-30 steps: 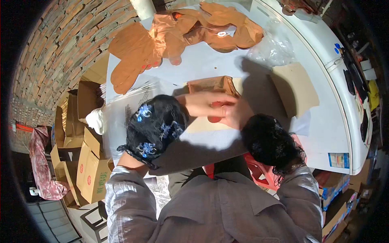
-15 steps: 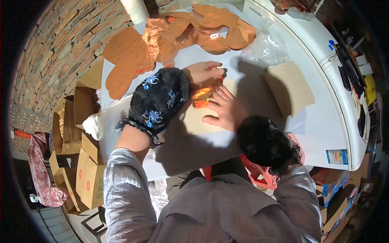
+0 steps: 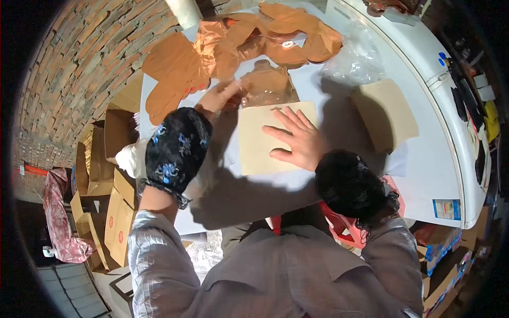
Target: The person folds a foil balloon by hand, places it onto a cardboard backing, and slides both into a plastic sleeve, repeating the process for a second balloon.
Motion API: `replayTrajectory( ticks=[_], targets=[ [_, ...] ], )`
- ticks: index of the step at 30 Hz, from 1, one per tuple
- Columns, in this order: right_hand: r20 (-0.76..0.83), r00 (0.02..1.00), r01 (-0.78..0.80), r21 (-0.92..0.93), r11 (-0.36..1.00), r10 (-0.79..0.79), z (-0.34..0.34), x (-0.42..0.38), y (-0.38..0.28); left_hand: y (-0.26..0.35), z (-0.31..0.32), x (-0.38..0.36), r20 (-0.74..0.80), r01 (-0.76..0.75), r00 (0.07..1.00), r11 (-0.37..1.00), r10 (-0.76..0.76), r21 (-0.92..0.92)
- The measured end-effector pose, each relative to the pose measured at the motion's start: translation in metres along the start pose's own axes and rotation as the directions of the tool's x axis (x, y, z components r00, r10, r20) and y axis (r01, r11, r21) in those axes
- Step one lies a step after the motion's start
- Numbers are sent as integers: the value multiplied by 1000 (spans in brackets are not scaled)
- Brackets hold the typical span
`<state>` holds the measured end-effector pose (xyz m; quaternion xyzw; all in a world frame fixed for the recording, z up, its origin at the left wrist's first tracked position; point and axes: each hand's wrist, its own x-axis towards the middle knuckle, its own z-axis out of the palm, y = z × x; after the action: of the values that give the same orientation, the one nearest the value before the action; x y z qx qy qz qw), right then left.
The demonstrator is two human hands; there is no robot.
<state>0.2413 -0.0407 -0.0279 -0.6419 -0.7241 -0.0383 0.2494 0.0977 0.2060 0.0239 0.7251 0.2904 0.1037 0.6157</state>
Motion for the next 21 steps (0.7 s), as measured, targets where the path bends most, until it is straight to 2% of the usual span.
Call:
replayTrajectory(
  ticks=[1,3,4,5,7,10,13,14,16,19,21],
  targets=[
    [4,1000,0,-1,1000,0,-1,1,0,-13,1,-2,-14,14,1000,994,-16,-109],
    [2,1000,9,2,1000,-9,-1,1,-1,-24,7,-3,-33,-68,997,981,76,181],
    [3,1000,11,1,1000,-11,-1,1,-1,0,15,-14,4,-75,997,929,79,362],
    [4,1000,11,-2,1000,-11,-1,0,-1,-7,19,-6,-33,-29,998,924,45,382],
    [9,1000,20,-16,1000,-20,-2,1,-1,-2,24,7,-67,95,995,816,-69,570],
    [16,1000,20,-35,999,-20,-3,0,-2,-13,45,19,-340,243,937,547,82,801],
    [22,1000,23,-46,999,-22,-2,0,-1,-15,52,23,-403,282,913,602,72,747],
    [24,1000,21,-47,999,-20,-2,0,-1,-13,52,24,-391,292,920,646,11,705],
    [31,999,19,-44,999,-18,-1,-1,-2,-9,50,27,-354,318,929,725,-109,612],
    [20,1000,20,-35,999,-19,-2,1,-2,-9,40,23,-248,220,960,904,-134,365],
    [-15,1000,24,-28,999,-25,0,0,-1,-7,35,25,-194,238,966,878,-171,415]
  ],
)
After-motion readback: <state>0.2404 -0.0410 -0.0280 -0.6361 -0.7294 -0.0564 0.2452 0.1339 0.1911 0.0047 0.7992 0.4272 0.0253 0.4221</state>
